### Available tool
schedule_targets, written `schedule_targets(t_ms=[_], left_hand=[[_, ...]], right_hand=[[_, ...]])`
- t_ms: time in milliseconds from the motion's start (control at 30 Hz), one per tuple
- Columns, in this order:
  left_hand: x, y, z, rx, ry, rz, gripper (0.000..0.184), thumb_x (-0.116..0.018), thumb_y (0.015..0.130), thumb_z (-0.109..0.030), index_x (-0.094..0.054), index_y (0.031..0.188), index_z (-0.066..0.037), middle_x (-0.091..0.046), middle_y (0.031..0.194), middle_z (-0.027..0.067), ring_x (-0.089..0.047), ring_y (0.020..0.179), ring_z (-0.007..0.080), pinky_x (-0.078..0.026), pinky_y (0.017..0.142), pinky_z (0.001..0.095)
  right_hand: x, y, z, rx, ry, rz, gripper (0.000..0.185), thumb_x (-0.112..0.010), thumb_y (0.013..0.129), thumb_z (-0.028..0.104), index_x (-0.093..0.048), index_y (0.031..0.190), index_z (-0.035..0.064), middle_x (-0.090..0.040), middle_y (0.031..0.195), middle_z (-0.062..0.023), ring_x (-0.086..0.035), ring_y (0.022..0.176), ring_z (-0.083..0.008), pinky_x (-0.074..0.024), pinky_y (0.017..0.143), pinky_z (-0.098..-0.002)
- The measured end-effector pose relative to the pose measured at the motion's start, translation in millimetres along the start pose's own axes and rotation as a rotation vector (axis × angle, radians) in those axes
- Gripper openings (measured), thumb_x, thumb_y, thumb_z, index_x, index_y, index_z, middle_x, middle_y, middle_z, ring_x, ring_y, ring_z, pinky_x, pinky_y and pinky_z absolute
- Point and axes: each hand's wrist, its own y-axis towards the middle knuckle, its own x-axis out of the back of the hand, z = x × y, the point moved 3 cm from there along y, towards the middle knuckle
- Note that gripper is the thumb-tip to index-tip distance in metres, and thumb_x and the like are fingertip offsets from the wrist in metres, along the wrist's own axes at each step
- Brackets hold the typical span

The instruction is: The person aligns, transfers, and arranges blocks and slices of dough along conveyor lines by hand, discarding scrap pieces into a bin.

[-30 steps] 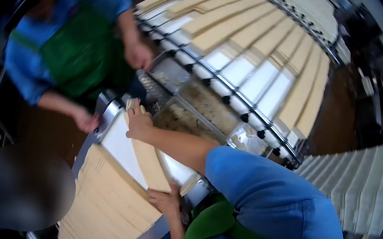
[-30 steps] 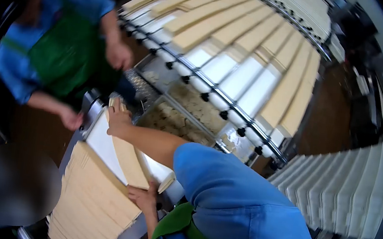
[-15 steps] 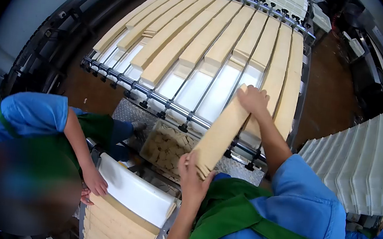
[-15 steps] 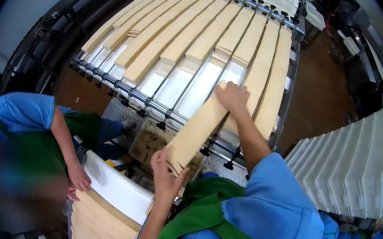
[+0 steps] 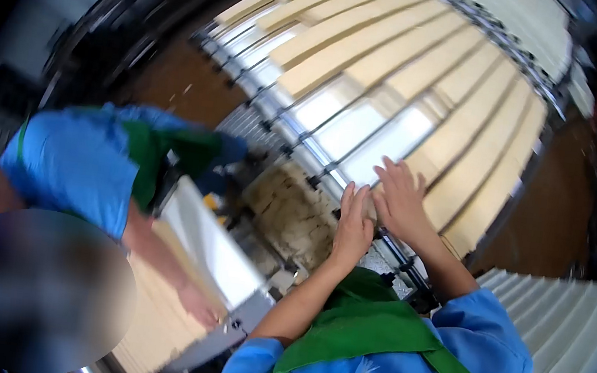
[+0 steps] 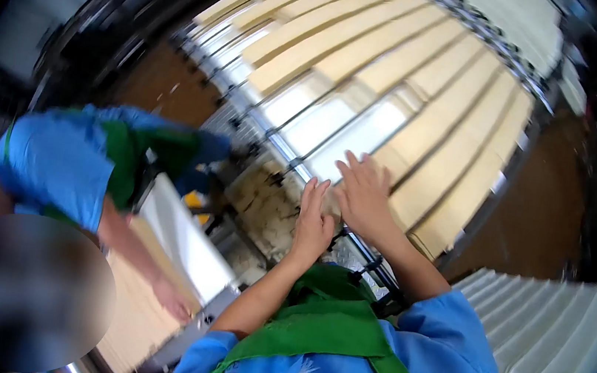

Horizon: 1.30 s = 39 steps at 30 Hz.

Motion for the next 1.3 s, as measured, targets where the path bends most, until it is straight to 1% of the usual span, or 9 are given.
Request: schedule_targets(t_ms=[200, 267, 400, 533, 667, 800, 1000, 1133, 1300], left_hand=[[92, -61, 26, 0.188, 0.320, -0.398, 0.060, -0.054, 0.086, -0.003, -0.032, 0.141, -0.007, -0.011, 0.148, 0.0271, -0.029, 0.131, 0.0449, -0.031, 0.105, 0.0450], [116, -92, 41, 0.207, 0.121, -0.530, 0.054, -0.056, 0.086, -0.007, -0.036, 0.137, -0.004, -0.026, 0.140, 0.0266, -0.035, 0.125, 0.0427, -0.032, 0.104, 0.0452], [169, -177, 58, 0.317, 0.335, -0.958, 0.040, -0.057, 0.083, -0.004, -0.045, 0.121, 0.001, -0.043, 0.121, 0.0192, -0.045, 0.110, 0.0313, -0.039, 0.094, 0.0385], [216, -278, 98, 0.827, 0.585, -1.226, 0.062, -0.063, 0.081, -0.014, -0.032, 0.131, 0.007, -0.037, 0.122, 0.0312, -0.033, 0.116, 0.0425, -0.027, 0.101, 0.0480], [234, -338, 146, 1.156, 0.392, -1.155, 0.078, -0.073, 0.076, -0.016, -0.026, 0.132, 0.011, -0.029, 0.125, 0.0337, -0.037, 0.112, 0.0450, -0.032, 0.099, 0.0456], [246, -326, 162, 1.046, 0.280, -1.078, 0.081, -0.075, 0.071, -0.008, -0.026, 0.132, 0.011, -0.028, 0.122, 0.0304, -0.039, 0.111, 0.0442, -0.035, 0.099, 0.0425], [257, -320, 156, 1.002, 0.238, -0.969, 0.087, -0.078, 0.072, -0.019, -0.025, 0.134, 0.010, -0.033, 0.122, 0.0297, -0.048, 0.105, 0.0455, -0.045, 0.092, 0.0417], [268, -316, 149, 1.087, 0.225, -0.841, 0.090, -0.078, 0.072, -0.026, -0.025, 0.134, 0.012, -0.038, 0.119, 0.0301, -0.050, 0.103, 0.0467, -0.046, 0.089, 0.0443], [272, -314, 147, 1.051, 0.232, -0.775, 0.089, -0.078, 0.072, -0.027, -0.026, 0.132, 0.013, -0.039, 0.118, 0.0308, -0.049, 0.103, 0.0477, -0.045, 0.088, 0.0464]], right_hand=[[-59, 1, -20, 0.042, -0.289, 0.198, 0.067, -0.052, 0.090, 0.031, -0.022, 0.146, 0.0084, -0.016, 0.153, -0.0157, -0.013, 0.140, -0.0406, -0.0131, 0.105, -0.0664], [-42, 12, 9, 0.079, -0.204, 0.078, 0.069, -0.055, 0.090, 0.032, -0.022, 0.146, 0.0081, -0.015, 0.153, -0.0166, -0.011, 0.140, -0.0425, -0.0135, 0.105, -0.0661], [-33, 20, 78, 0.410, 0.100, -0.038, 0.056, -0.057, 0.089, 0.026, -0.038, 0.137, 0.0045, -0.032, 0.145, -0.0205, -0.025, 0.135, -0.0427, -0.0204, 0.107, -0.0548], [-43, 7, 176, 0.654, 0.452, 0.038, 0.037, -0.058, 0.084, 0.015, -0.054, 0.119, 0.0019, -0.047, 0.132, -0.0204, -0.037, 0.128, -0.0390, -0.0255, 0.107, -0.0479], [-70, -20, 295, 0.922, 0.559, 0.214, 0.032, -0.060, 0.081, 0.013, -0.057, 0.110, 0.0026, -0.050, 0.126, -0.0185, -0.041, 0.124, -0.0374, -0.0295, 0.103, -0.0469], [-153, -37, 394, 1.024, 0.599, 0.363, 0.033, -0.061, 0.079, 0.015, -0.058, 0.110, 0.0040, -0.046, 0.128, -0.0180, -0.035, 0.127, -0.0367, -0.0276, 0.103, -0.0468], [-263, 6, 514, 0.841, 0.215, 0.374, 0.056, -0.058, 0.085, 0.031, -0.045, 0.132, 0.0049, -0.031, 0.143, -0.0209, -0.029, 0.131, -0.0356, -0.0258, 0.105, -0.0471], [-285, 51, 564, 0.702, -0.063, 0.312, 0.066, -0.039, 0.093, 0.052, -0.029, 0.145, 0.0136, -0.010, 0.154, -0.0209, -0.025, 0.135, -0.0353, -0.0243, 0.107, -0.0467], [-277, 61, 571, 0.682, -0.241, 0.456, 0.067, -0.041, 0.090, 0.058, -0.036, 0.138, 0.0103, -0.032, 0.140, -0.0223, -0.048, 0.117, -0.0376, -0.0407, 0.096, -0.0401]])
